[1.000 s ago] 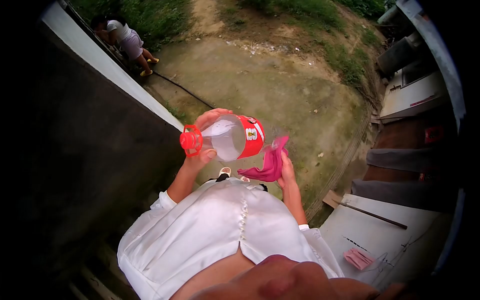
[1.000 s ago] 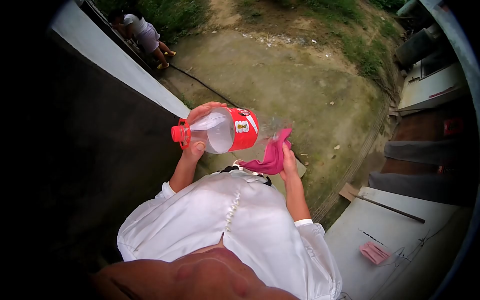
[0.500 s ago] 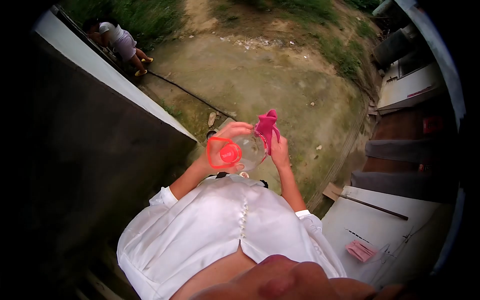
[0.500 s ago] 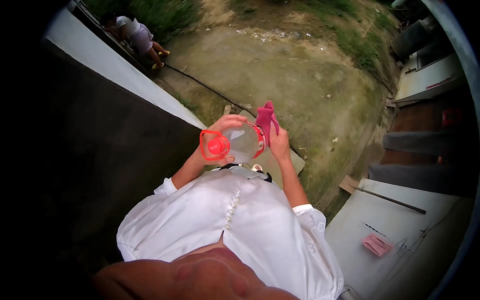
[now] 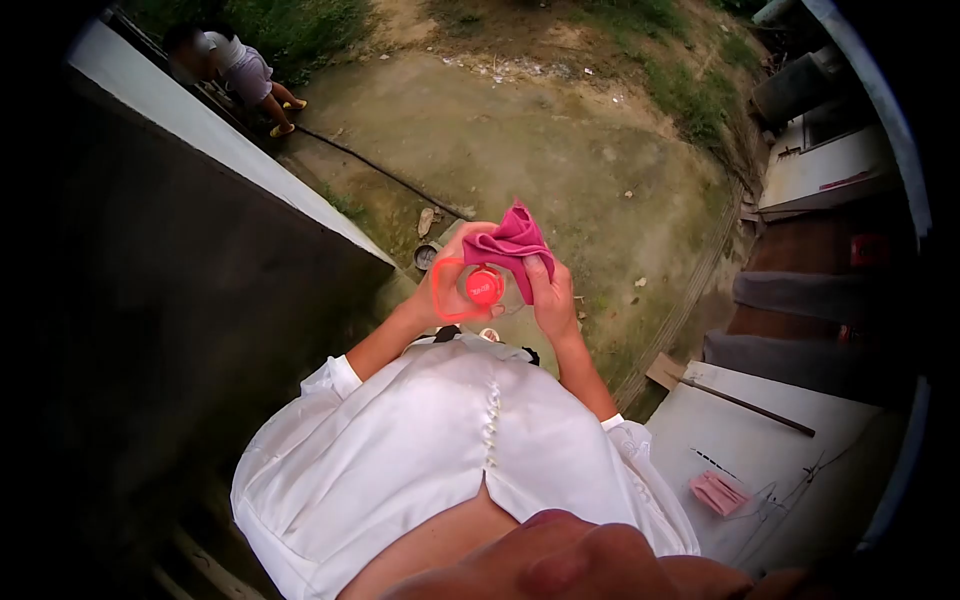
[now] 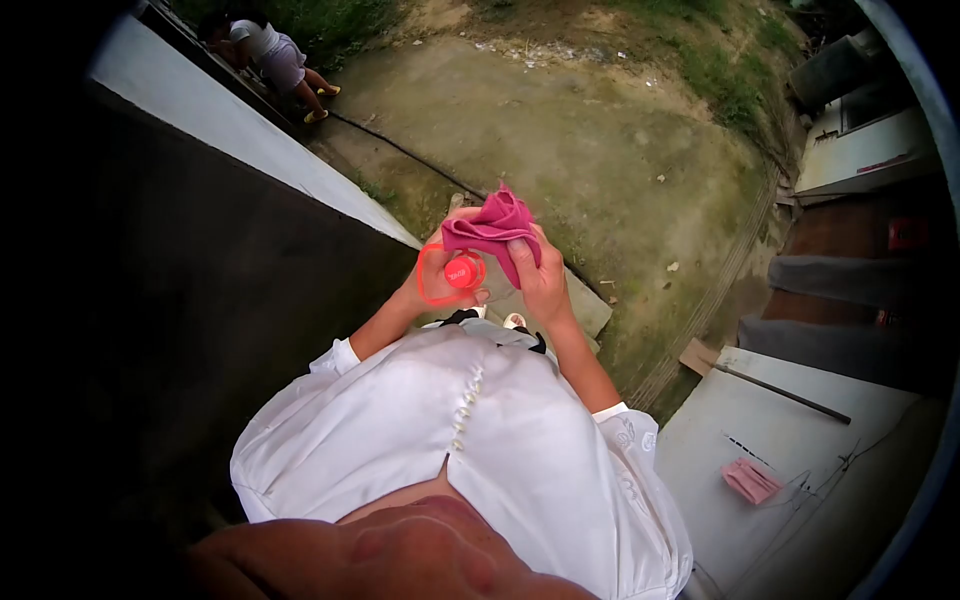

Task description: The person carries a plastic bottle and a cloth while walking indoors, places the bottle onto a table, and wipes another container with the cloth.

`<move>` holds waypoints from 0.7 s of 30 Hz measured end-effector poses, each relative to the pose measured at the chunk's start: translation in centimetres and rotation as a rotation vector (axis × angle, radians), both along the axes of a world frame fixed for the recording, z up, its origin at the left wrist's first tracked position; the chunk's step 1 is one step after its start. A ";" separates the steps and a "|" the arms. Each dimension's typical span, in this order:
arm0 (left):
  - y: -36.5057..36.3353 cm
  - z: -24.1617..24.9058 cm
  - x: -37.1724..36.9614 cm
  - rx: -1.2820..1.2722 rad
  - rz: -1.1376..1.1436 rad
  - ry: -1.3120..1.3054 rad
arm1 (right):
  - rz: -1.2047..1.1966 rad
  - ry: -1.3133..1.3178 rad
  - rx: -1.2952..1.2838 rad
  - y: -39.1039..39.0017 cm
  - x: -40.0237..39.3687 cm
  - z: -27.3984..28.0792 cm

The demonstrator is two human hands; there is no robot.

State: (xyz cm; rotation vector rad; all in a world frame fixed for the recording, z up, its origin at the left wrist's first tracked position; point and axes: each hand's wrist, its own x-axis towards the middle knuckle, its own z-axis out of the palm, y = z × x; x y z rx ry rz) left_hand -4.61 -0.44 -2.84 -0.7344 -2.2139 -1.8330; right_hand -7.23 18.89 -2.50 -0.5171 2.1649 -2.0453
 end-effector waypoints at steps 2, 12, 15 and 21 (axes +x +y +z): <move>0.0 -0.3 0.7 0.087 0.029 -0.062 | -0.028 -0.118 0.059 1.3 -0.9 -3.2; 0.6 -1.2 -0.1 -0.130 0.040 -0.104 | -0.055 -0.192 -0.118 3.2 0.8 2.1; 1.8 -0.4 -0.2 0.030 0.011 -0.209 | -0.042 0.373 0.152 0.4 0.2 2.0; 1.4 0.8 -0.5 0.076 -0.015 -0.043 | -0.127 -0.527 -0.050 4.6 -1.6 -8.3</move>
